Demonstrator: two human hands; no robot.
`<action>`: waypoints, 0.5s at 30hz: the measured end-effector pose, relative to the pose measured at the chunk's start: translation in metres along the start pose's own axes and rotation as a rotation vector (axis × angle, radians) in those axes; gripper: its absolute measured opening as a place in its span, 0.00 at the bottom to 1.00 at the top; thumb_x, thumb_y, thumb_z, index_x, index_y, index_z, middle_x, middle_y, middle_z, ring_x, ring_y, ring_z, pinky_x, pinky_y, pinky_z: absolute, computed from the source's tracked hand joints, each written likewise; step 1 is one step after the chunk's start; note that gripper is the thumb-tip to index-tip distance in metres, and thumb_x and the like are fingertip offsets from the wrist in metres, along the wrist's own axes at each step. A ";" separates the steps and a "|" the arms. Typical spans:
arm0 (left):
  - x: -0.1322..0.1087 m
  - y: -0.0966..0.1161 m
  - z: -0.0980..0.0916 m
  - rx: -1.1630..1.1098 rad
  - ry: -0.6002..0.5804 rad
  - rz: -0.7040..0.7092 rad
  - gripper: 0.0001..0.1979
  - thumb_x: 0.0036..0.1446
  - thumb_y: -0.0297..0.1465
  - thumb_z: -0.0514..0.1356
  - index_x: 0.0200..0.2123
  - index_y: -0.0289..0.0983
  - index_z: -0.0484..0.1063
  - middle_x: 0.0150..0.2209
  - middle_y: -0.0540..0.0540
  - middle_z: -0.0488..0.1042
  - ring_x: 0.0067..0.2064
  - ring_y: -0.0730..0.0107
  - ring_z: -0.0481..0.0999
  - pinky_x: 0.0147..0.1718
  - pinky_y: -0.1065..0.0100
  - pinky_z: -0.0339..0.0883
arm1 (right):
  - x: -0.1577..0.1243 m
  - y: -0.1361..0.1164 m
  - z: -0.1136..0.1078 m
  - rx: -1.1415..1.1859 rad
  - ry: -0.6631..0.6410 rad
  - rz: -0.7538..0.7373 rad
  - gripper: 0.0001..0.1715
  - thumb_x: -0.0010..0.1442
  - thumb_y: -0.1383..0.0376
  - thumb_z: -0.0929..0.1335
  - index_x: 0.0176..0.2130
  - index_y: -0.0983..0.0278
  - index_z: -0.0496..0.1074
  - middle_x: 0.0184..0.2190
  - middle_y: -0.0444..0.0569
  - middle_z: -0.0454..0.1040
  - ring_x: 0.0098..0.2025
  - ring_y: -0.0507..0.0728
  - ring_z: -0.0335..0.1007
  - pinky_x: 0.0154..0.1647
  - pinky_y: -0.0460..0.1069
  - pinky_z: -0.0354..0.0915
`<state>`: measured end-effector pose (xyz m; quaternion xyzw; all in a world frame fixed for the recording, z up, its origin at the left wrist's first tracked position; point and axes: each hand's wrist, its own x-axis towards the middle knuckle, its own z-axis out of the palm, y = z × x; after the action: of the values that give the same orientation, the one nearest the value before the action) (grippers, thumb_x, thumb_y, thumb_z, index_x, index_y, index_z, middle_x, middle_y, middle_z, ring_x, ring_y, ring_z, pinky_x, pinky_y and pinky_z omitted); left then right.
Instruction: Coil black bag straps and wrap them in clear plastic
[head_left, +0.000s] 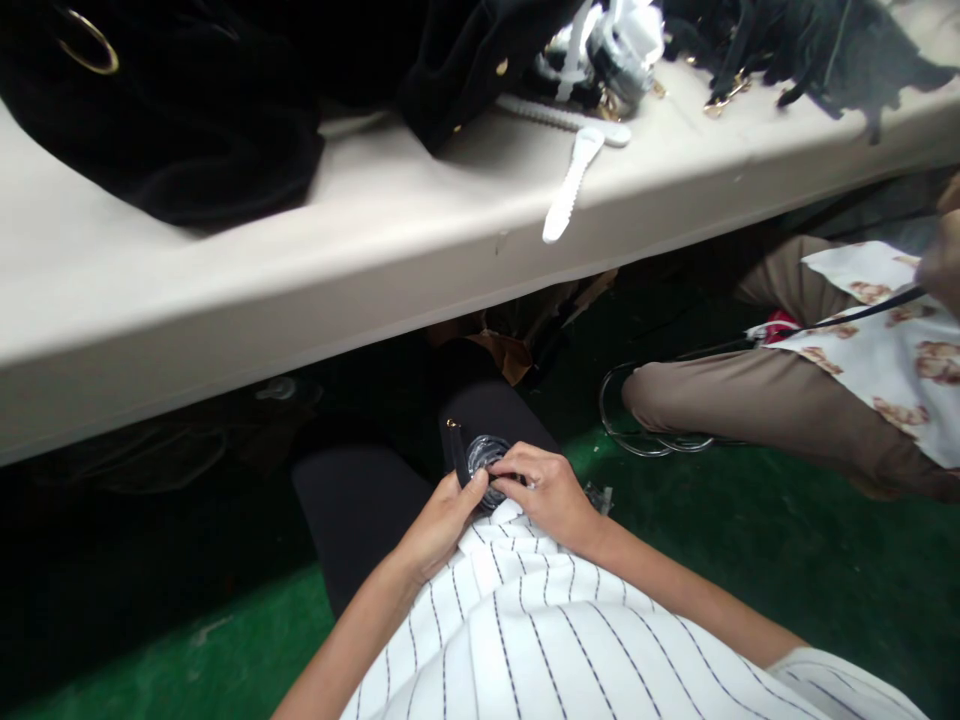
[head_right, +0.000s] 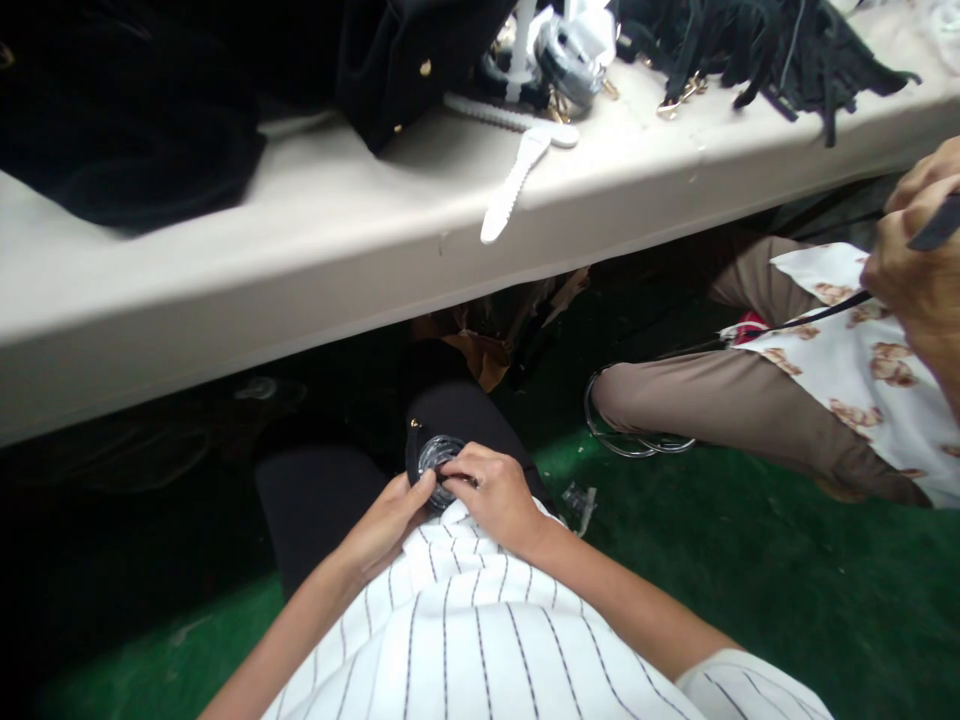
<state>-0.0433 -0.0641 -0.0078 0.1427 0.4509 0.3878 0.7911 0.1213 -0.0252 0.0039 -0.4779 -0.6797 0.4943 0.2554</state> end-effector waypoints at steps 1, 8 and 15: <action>-0.001 -0.001 -0.001 -0.023 0.009 -0.009 0.21 0.58 0.40 0.64 0.50 0.34 0.75 0.47 0.37 0.77 0.48 0.56 0.75 0.51 0.61 0.64 | 0.000 0.002 0.001 -0.004 -0.002 -0.016 0.08 0.59 0.70 0.70 0.38 0.60 0.81 0.34 0.49 0.77 0.38 0.56 0.73 0.41 0.50 0.67; -0.009 -0.001 -0.010 -0.085 -0.079 -0.049 0.20 0.57 0.38 0.65 0.49 0.32 0.76 0.44 0.36 0.78 0.48 0.55 0.76 0.51 0.59 0.66 | -0.009 0.009 -0.002 0.011 -0.054 -0.001 0.08 0.60 0.65 0.71 0.40 0.59 0.81 0.35 0.50 0.79 0.37 0.58 0.75 0.40 0.51 0.69; -0.009 -0.003 -0.010 -0.020 -0.076 -0.045 0.21 0.56 0.38 0.66 0.49 0.31 0.75 0.44 0.36 0.78 0.47 0.54 0.76 0.48 0.60 0.68 | -0.014 0.011 -0.014 0.111 -0.139 0.055 0.11 0.61 0.68 0.69 0.43 0.60 0.81 0.37 0.50 0.79 0.39 0.58 0.75 0.41 0.51 0.69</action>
<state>-0.0524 -0.0739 -0.0094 0.1392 0.4198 0.3688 0.8175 0.1432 -0.0316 0.0011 -0.4460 -0.6540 0.5700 0.2202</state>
